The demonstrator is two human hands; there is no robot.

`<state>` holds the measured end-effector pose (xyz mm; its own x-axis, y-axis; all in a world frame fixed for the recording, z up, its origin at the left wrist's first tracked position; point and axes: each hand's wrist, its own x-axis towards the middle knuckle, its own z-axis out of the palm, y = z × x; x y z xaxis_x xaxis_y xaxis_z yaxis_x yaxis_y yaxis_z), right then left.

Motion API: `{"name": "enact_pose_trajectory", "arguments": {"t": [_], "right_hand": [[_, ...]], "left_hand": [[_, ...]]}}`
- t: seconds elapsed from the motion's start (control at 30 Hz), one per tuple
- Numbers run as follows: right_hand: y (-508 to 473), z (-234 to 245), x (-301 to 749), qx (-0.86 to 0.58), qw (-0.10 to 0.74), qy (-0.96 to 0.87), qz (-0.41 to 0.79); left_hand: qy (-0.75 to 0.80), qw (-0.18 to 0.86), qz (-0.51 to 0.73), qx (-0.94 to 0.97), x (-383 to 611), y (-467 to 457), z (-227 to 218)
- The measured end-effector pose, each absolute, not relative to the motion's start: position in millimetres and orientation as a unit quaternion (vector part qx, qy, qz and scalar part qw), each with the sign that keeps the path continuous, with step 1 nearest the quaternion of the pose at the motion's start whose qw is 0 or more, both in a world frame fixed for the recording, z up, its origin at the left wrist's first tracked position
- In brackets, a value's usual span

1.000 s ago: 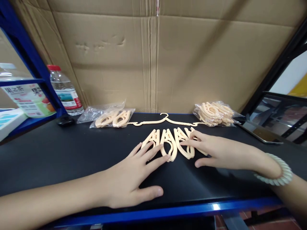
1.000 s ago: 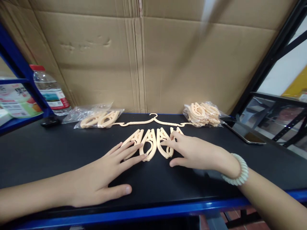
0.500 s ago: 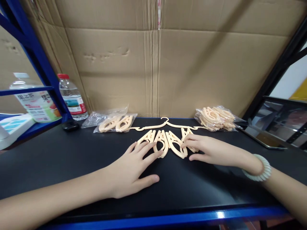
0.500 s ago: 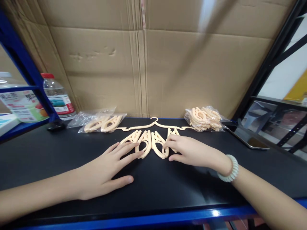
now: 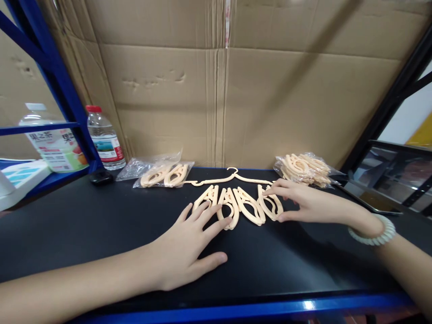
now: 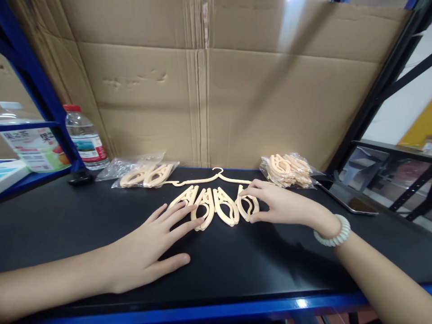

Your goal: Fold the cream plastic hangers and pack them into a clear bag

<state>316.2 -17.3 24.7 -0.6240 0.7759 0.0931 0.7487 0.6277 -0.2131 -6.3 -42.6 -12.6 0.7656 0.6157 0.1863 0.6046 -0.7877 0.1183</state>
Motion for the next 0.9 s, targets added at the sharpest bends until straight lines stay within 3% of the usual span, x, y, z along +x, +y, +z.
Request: {"name": "enact_pose_trajectory", "arguments": {"t": [0.2, 0.43, 0.9], "right_hand": [[-20, 14, 305, -0.408, 0.046, -0.908, 0.080], [-14, 3, 302, -0.408, 0.073, -0.908, 0.059], [-21, 3, 294, -0.373, 0.121, -0.919, 0.038]], "left_hand": [[0.349, 0.018, 0.101, 0.932, -4, -44, -20], [0.338, 0.027, 0.039, 0.940, -6, -38, -11], [0.324, 0.037, 0.045, 0.944, -7, -36, -10]]}}
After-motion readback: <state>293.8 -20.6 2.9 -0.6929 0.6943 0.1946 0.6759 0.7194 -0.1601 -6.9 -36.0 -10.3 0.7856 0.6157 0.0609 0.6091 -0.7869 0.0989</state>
